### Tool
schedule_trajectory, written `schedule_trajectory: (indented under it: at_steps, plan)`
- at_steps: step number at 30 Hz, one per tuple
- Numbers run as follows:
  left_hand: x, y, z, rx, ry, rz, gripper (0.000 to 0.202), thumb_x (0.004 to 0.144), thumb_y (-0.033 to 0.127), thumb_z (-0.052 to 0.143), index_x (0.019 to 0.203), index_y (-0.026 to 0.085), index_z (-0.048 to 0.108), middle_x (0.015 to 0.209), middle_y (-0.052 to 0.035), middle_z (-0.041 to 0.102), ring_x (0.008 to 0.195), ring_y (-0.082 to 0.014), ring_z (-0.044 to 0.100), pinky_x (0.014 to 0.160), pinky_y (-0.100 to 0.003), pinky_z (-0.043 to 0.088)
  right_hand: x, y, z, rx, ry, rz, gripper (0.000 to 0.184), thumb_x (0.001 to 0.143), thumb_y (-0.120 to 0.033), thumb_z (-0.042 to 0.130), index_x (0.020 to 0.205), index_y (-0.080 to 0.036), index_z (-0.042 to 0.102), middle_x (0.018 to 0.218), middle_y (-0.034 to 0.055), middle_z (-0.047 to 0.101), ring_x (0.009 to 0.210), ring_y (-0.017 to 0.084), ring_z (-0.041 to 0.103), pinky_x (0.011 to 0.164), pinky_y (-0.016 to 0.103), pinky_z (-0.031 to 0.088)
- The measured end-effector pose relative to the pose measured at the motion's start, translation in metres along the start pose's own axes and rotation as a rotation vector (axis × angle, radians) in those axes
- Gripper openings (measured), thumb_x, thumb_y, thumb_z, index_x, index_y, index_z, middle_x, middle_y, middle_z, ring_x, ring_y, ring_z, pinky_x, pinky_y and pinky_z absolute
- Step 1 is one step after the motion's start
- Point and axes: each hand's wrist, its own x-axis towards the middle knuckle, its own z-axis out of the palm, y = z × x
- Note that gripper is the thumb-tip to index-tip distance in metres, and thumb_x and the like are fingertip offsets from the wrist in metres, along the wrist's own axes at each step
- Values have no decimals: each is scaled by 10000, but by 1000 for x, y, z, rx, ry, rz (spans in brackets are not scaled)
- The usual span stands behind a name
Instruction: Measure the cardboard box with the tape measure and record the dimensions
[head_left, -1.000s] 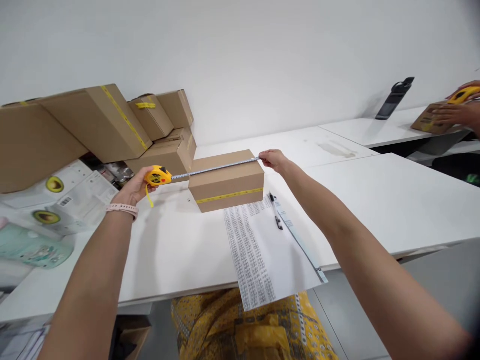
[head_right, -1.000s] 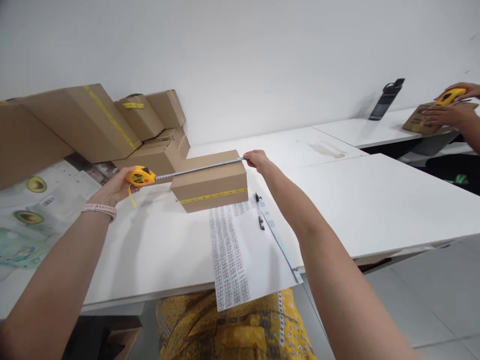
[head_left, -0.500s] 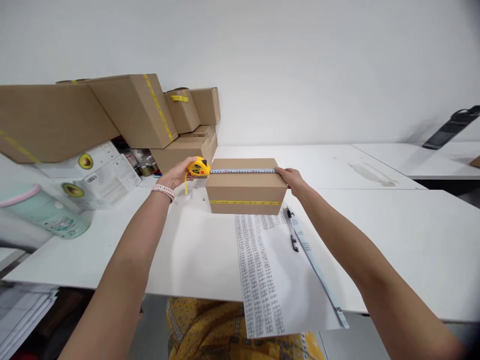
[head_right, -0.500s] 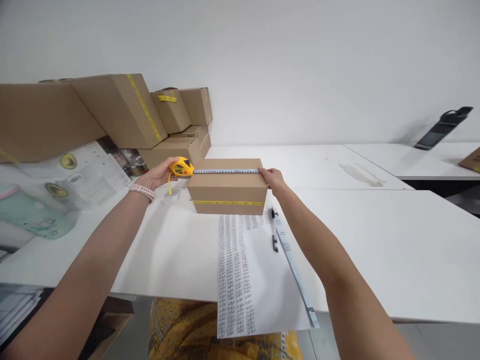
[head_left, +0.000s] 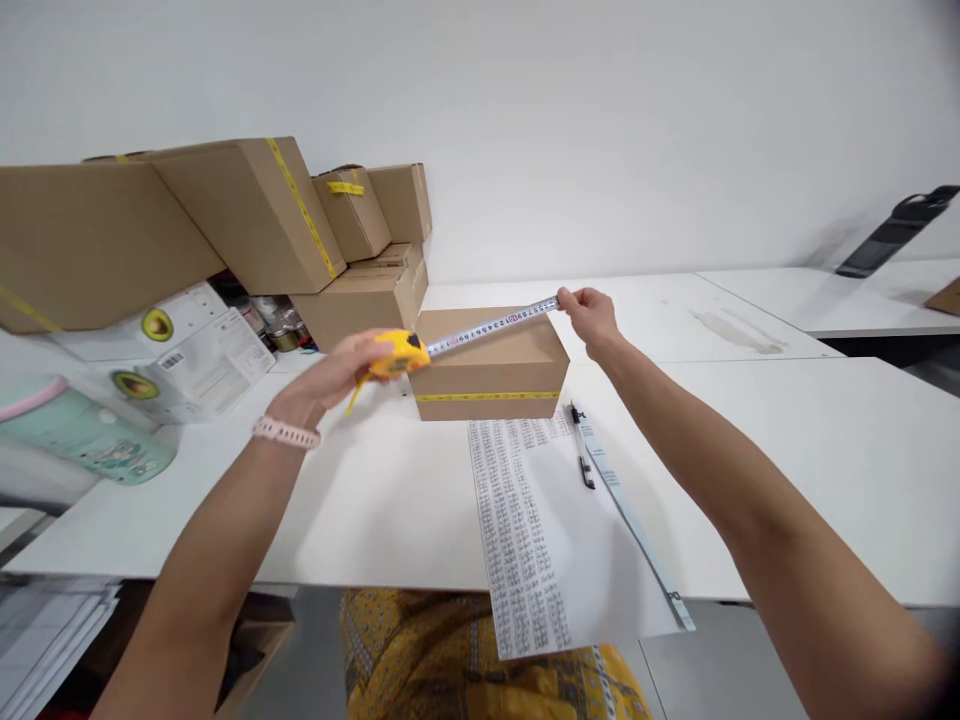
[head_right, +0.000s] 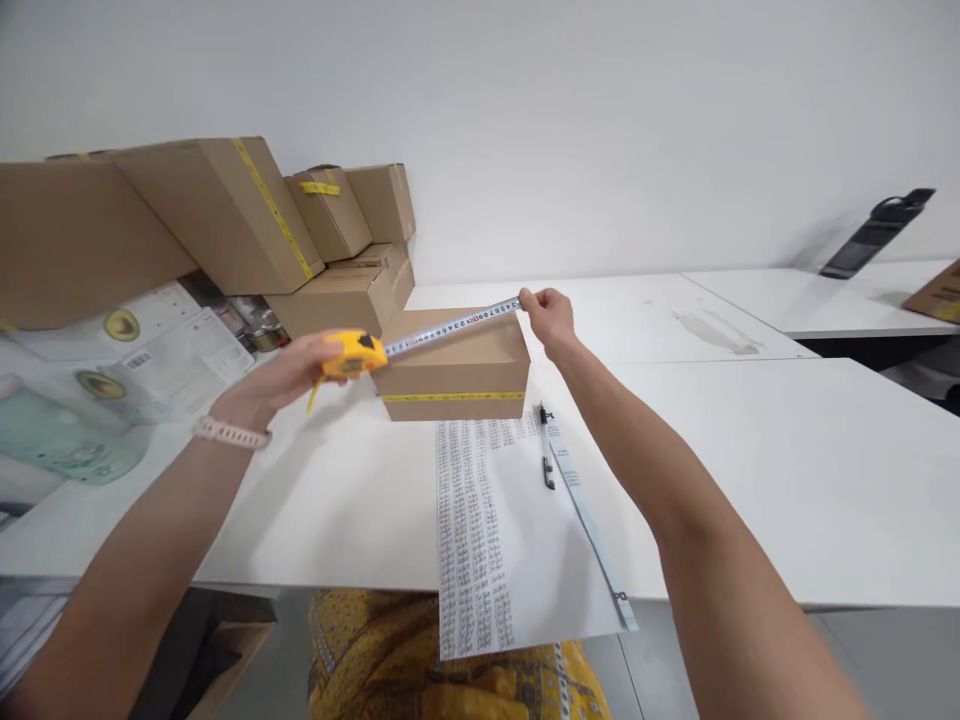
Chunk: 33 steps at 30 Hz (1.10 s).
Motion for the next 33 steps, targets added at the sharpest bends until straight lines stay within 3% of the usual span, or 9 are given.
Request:
schedule_trajectory:
  at_steps: [2,4,6,9,13,16,19,22,33]
  plan:
    - [-35,-13,43,-80,-260,-81,448,783,442,776,1143,187,705,1101,-146,721,771,-202,688,536,-255,523,2,-12,6,35,-131,-52,293,925,-381,637,709,-200,554,703,-12,546,649,116,443,636,265,385]
    - [-62,-29,92,-265,-398,-191,506,737,450,816,1147,200,655,1070,-134,707,733,-208,693,541,-296,561,4,-22,17,-25,-362,-55,306,886,-422,695,712,-198,580,710,2,580,664,129,477,644,276,404]
    - [-72,-43,134,-418,-381,-216,524,756,436,817,1174,212,594,1048,-113,688,781,-210,703,620,-328,595,8,-29,30,-111,-549,-48,331,830,-483,750,728,-203,606,729,21,621,679,152,511,653,299,429]
    - [-55,-44,166,-539,-237,-161,513,742,491,811,1102,193,601,1040,-96,668,732,-197,703,584,-313,584,19,-34,44,-186,-589,-22,374,785,-555,765,758,-214,615,750,40,656,691,182,543,675,340,460]
    - [-11,-26,163,-567,-163,-120,501,739,542,779,1041,169,634,1067,-116,683,693,-204,704,576,-337,586,42,-30,54,-245,-440,1,365,822,-577,701,787,-223,615,784,76,689,752,226,592,719,377,480]
    - [8,-20,159,-566,-144,-156,475,746,535,776,1017,176,624,1009,-101,692,671,-206,703,576,-344,582,58,-19,65,-386,-363,-41,283,846,-463,685,732,-211,621,786,84,694,833,232,611,793,360,474]
    - [7,-22,165,-589,-155,-180,497,734,541,786,1046,193,620,997,-89,689,684,-213,708,573,-339,577,69,-8,74,-419,-380,-60,213,831,-377,692,714,-207,639,806,61,704,840,214,617,812,328,458]
    - [-2,-24,174,-587,-135,-179,490,742,552,777,1051,197,640,1053,-98,683,723,-216,711,573,-330,580,73,-1,75,-422,-421,-75,203,844,-397,678,755,-216,656,831,39,714,827,198,612,782,303,449]
    - [-7,-19,194,-588,-102,-187,487,732,574,782,1017,196,666,1137,-117,655,740,-212,688,594,-350,585,67,-5,68,-471,-475,-125,190,867,-405,595,798,-228,594,890,54,707,791,212,595,787,356,441]
